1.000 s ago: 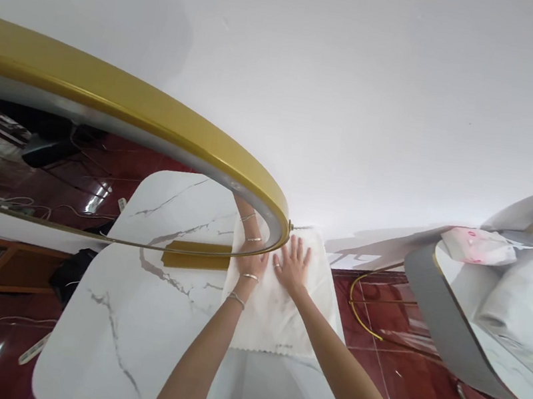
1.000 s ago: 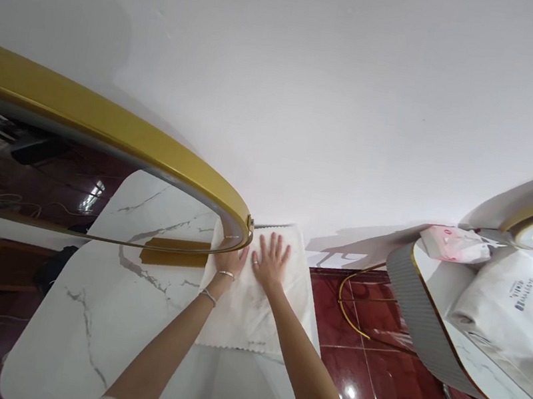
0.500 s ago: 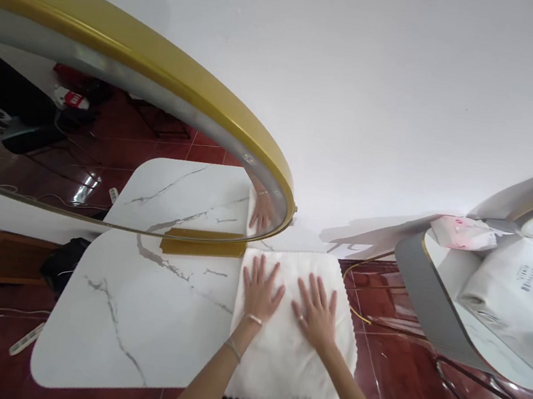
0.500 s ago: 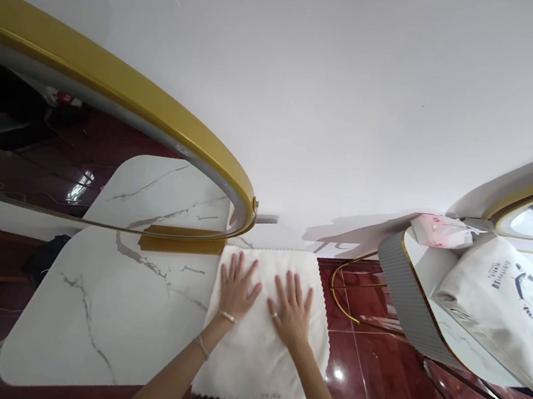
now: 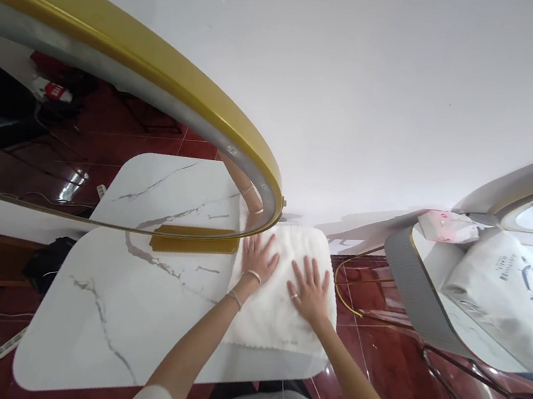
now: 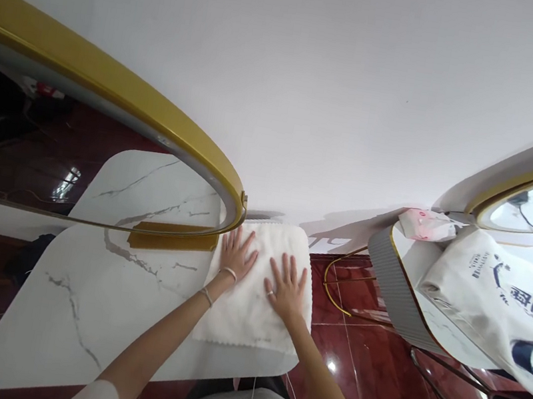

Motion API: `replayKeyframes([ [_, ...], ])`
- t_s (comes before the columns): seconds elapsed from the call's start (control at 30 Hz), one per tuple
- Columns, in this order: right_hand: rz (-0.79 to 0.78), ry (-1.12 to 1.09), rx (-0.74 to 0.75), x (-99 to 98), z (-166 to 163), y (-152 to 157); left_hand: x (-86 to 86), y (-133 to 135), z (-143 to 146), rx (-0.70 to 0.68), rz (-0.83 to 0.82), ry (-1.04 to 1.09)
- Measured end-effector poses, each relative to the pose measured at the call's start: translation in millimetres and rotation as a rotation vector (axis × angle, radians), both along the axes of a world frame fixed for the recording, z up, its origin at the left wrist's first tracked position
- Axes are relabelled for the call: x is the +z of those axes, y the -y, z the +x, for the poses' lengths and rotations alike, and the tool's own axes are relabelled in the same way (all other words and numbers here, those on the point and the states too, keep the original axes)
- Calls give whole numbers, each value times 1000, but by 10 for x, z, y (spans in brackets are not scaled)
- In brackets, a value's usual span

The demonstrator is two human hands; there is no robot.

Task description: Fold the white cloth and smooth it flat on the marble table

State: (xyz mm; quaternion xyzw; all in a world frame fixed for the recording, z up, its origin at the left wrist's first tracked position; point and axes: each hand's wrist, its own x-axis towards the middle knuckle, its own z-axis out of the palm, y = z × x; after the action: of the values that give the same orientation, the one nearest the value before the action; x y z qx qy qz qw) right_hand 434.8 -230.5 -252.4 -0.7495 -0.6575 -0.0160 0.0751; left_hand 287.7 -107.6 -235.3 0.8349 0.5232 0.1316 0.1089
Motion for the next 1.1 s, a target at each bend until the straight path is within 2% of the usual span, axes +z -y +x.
replayKeyframes([
  [0.1,-8,-11,1,12,90,-360,42,-268,170,40,-14,-4],
  [0.2,-7,-13,0,31,107,-470,54,-275,251,67,-14,4],
  [0.3,10,-14,-17,31,87,-315,28,78,194,88,-18,22],
  [0.47,29,-20,-29,2,-17,222,-6,1046,-156,26,22,12],
  [0.53,38,-26,-26,4,-120,437,16,1328,-318,15,21,-12],
  [0.63,56,-37,-47,22,-336,682,58,1567,-527,4,-8,-35],
  [0.73,60,-48,-57,31,-546,795,87,1655,-678,24,-30,-25],
  [0.83,54,-53,-37,18,-660,804,124,1543,-751,238,-34,44],
  [0.9,53,-52,-30,1,-677,792,160,1309,-763,453,-47,97],
  [0.97,56,-52,-28,-17,-669,790,195,981,-770,585,-107,139],
  [1.1,80,-61,-30,-38,-651,805,245,399,-820,547,-192,189],
])
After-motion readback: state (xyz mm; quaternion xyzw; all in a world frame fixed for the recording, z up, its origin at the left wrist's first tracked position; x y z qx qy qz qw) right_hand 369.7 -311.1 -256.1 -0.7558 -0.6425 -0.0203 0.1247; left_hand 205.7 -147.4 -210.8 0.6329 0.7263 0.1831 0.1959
